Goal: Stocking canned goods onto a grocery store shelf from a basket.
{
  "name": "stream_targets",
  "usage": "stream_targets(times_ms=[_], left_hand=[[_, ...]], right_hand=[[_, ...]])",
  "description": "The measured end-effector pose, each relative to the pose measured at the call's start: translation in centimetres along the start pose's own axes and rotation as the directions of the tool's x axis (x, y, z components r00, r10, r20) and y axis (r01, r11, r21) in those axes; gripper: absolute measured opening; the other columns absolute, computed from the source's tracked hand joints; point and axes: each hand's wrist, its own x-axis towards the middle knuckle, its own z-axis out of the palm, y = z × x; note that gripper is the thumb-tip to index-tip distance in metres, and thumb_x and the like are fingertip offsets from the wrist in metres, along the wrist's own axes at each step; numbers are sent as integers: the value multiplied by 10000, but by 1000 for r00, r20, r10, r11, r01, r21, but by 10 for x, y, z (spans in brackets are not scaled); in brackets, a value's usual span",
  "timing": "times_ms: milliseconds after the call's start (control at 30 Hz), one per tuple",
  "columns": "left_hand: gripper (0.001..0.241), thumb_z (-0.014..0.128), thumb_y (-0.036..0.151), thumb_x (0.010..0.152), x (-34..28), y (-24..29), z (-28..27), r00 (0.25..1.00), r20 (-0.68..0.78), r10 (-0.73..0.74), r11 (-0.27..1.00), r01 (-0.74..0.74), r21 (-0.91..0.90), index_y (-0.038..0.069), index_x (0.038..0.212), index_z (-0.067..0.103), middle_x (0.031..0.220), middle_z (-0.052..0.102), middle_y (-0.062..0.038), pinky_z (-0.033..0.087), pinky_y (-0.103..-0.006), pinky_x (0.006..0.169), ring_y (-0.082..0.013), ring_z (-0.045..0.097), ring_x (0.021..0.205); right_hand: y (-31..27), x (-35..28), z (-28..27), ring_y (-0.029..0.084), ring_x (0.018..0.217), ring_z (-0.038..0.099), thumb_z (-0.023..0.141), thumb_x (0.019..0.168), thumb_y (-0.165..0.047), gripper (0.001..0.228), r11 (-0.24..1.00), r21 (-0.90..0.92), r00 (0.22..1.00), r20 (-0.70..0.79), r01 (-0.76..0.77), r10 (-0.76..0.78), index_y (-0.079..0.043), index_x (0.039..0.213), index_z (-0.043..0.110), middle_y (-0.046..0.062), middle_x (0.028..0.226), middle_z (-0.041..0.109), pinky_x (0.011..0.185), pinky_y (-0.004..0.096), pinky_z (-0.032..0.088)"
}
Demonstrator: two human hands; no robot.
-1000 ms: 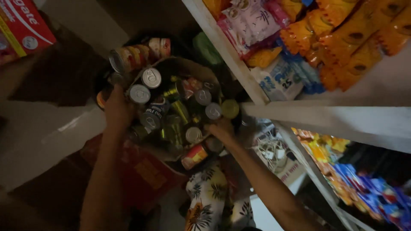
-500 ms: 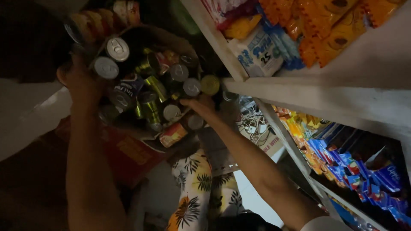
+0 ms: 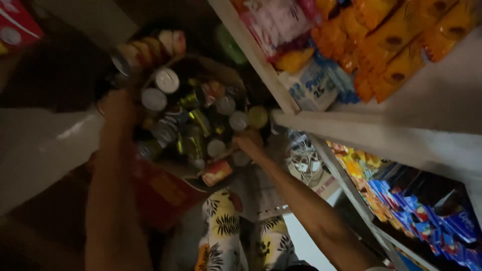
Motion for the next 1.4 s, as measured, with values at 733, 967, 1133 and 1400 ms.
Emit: stream_targets(times_ms=[733, 967, 1133, 1400], left_hand=[[229, 808, 52, 745, -85, 40, -159, 993, 117, -23, 986, 42, -162, 17, 959, 733, 893, 726, -200, 562, -457, 702, -352, 703, 824], [322, 800, 31, 775, -99, 58, -216, 972, 213, -95, 971, 138, -197, 33, 1093, 755, 975, 750, -186, 584, -438, 765, -328, 723, 848], [371, 758, -13, 787, -105, 48, -211, 997, 78, -15, 987, 27, -156, 22, 1156, 747, 1029, 720, -212, 565, -432, 680, -348, 694, 803], [289, 740, -10, 767, -146, 19, -197, 993, 97, -70, 982, 85, -168, -7, 1055, 720, 836, 686, -197, 522, -396, 529, -319, 657, 632]], right_hand=[[-63, -63, -25, 127, 577, 649, 752, 712, -165, 166, 940, 337, 992, 96, 47, -84, -93, 844, 680, 9, 682, 685, 527, 316, 534], [-94, -75, -55, 159, 527, 649, 791, 781, -176, 210, 996, 89, 990, 140, -16, 3, 11, 703, 739, 101, 648, 719, 487, 322, 510], [-126, -92, -59, 162, 509, 658, 770, 754, -165, 186, 981, 172, 987, 148, -89, 63, 11, 711, 729, 80, 641, 708, 451, 336, 518], [-127, -120, -51, 112, 495, 621, 737, 771, -239, 202, 996, 3, 980, 176, 93, -92, -50, 708, 777, 31, 613, 717, 476, 299, 500]])
